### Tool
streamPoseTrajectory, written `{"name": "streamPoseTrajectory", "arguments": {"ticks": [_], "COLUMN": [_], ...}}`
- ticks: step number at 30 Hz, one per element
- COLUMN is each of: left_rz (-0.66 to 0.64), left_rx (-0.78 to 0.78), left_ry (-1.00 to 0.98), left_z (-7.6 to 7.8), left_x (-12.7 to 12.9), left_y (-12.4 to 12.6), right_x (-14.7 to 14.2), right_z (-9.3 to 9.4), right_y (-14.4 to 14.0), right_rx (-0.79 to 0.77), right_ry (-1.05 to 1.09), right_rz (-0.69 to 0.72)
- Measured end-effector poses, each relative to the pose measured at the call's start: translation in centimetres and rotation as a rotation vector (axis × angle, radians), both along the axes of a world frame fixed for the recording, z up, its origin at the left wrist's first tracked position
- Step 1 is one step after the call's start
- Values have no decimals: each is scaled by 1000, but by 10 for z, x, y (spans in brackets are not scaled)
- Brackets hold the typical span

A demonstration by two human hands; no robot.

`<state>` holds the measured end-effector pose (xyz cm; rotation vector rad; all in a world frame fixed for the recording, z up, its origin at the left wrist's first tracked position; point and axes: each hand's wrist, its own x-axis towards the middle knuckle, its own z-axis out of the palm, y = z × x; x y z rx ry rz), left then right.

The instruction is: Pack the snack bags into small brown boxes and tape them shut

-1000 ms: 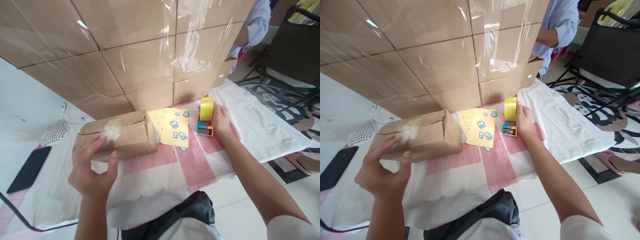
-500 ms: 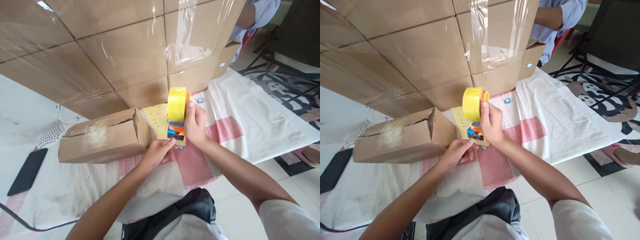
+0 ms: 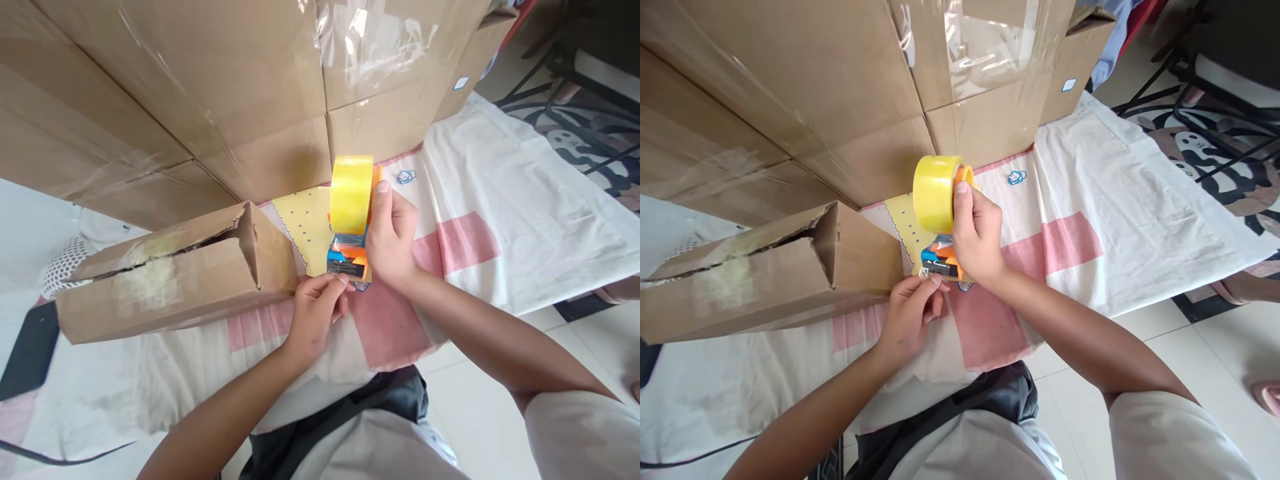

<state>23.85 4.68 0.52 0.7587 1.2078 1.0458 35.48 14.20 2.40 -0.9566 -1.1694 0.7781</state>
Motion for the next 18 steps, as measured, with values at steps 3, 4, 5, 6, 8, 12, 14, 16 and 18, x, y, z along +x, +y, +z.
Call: {"name": "streamPoseTrajectory", "arguments": {"ticks": [3, 4, 5, 6, 8, 12, 14, 16, 18], "left_rz": [27, 38, 47, 52, 52, -49, -116, -159, -184], "left_rx": [112, 155, 195, 228, 284, 369, 350, 318, 314], "left_ry": [69, 89, 102, 111, 134, 294, 369, 406, 423], "left_z": [2, 3, 5, 6, 8, 3, 0, -2, -3], "left_x": [3, 5, 6, 8, 9, 7, 4, 2, 1], "left_y": [-4, -6, -7, -9, -12, -24, -29, -31, -30], "right_x": [-3, -4, -4, -5, -3, 12, 23, 32, 38], "right_z": [0, 0, 1, 1, 3, 4, 5, 6, 5], "right_y": [3, 4, 6, 7, 13, 33, 42, 48, 50], "right_rx": [-57, -81, -107, -134, -180, -227, -199, -170, -199], "right_ry": [22, 32, 40, 49, 70, 167, 266, 334, 317], "right_rz": [-22, -23, -17, -7, 6, -46, -95, -117, -110]}}
